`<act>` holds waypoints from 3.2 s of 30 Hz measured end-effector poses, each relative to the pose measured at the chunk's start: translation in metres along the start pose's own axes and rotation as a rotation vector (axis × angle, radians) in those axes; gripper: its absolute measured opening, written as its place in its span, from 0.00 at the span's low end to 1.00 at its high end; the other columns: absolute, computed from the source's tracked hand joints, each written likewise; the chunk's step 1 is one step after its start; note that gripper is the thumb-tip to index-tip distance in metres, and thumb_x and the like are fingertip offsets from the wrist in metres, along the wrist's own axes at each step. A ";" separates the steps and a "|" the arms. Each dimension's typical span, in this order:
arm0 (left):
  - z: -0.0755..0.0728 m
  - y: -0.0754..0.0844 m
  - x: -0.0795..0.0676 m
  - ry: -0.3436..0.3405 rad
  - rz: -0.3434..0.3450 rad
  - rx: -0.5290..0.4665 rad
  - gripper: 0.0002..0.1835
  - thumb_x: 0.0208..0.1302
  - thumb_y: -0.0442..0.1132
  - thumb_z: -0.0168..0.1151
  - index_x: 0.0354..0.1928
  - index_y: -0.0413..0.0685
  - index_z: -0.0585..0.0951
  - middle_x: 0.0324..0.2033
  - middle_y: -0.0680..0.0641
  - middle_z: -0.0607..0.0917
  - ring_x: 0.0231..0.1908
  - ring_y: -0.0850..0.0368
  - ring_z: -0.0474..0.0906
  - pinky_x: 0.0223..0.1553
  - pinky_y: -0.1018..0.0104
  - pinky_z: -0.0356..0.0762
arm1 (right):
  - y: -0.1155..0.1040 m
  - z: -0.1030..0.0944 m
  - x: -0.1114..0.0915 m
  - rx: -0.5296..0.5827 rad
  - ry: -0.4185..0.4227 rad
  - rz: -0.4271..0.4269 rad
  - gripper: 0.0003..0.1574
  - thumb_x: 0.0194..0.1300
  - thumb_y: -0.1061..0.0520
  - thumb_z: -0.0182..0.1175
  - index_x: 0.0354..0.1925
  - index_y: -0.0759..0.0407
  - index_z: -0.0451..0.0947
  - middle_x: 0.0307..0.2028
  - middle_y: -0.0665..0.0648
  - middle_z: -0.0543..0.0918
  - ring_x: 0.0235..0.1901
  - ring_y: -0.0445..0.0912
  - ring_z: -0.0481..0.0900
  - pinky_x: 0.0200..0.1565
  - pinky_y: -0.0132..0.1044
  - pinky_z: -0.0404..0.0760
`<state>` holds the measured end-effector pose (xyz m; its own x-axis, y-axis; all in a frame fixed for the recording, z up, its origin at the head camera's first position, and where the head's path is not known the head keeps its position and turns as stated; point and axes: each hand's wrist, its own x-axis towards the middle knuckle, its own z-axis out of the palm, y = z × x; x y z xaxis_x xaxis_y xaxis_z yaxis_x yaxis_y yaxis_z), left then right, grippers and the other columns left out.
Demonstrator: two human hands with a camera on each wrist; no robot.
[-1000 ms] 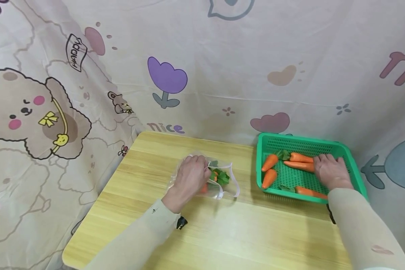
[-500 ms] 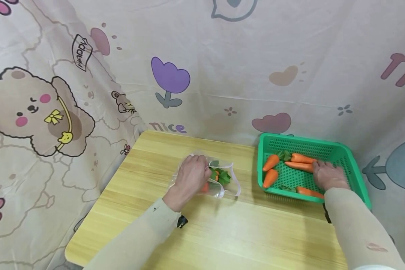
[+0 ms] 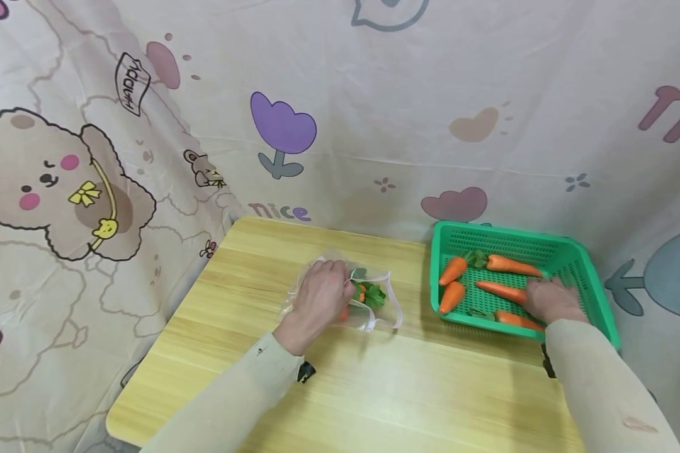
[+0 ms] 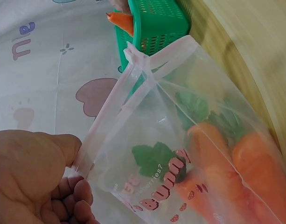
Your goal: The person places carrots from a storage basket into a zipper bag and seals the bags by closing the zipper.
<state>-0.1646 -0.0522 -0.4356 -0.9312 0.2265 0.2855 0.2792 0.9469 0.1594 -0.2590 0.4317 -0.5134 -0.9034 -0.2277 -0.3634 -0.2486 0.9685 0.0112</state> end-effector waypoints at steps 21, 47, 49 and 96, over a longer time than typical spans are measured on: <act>0.001 0.002 0.004 -0.005 0.010 0.005 0.08 0.64 0.37 0.64 0.29 0.46 0.75 0.23 0.51 0.74 0.27 0.54 0.67 0.38 0.62 0.70 | 0.005 -0.001 -0.020 -0.027 0.306 -0.070 0.33 0.62 0.44 0.72 0.49 0.65 0.69 0.40 0.64 0.77 0.41 0.62 0.70 0.39 0.59 0.67; -0.007 -0.002 0.014 0.081 0.050 0.052 0.09 0.61 0.36 0.64 0.27 0.45 0.74 0.22 0.49 0.76 0.26 0.52 0.68 0.33 0.60 0.71 | -0.142 -0.061 -0.067 -0.011 1.060 -0.399 0.34 0.64 0.40 0.47 0.45 0.71 0.76 0.35 0.69 0.78 0.37 0.69 0.74 0.43 0.66 0.71; -0.008 -0.001 0.015 0.077 0.045 0.039 0.09 0.61 0.35 0.63 0.27 0.45 0.74 0.22 0.49 0.75 0.26 0.52 0.68 0.33 0.61 0.71 | -0.163 -0.062 -0.066 -0.012 1.082 -0.455 0.31 0.64 0.42 0.48 0.43 0.69 0.77 0.34 0.67 0.79 0.36 0.68 0.75 0.43 0.66 0.72; -0.016 0.006 0.028 0.154 -0.027 0.005 0.09 0.64 0.38 0.63 0.28 0.44 0.76 0.22 0.48 0.77 0.27 0.48 0.75 0.32 0.58 0.76 | -0.293 -0.003 -0.006 0.246 1.029 -0.463 0.11 0.64 0.57 0.71 0.39 0.62 0.82 0.27 0.57 0.85 0.26 0.52 0.80 0.25 0.43 0.78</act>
<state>-0.1855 -0.0440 -0.4111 -0.8915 0.1636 0.4225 0.2530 0.9534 0.1646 -0.1820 0.1488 -0.5114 -0.6286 -0.4308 0.6475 -0.6582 0.7382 -0.1478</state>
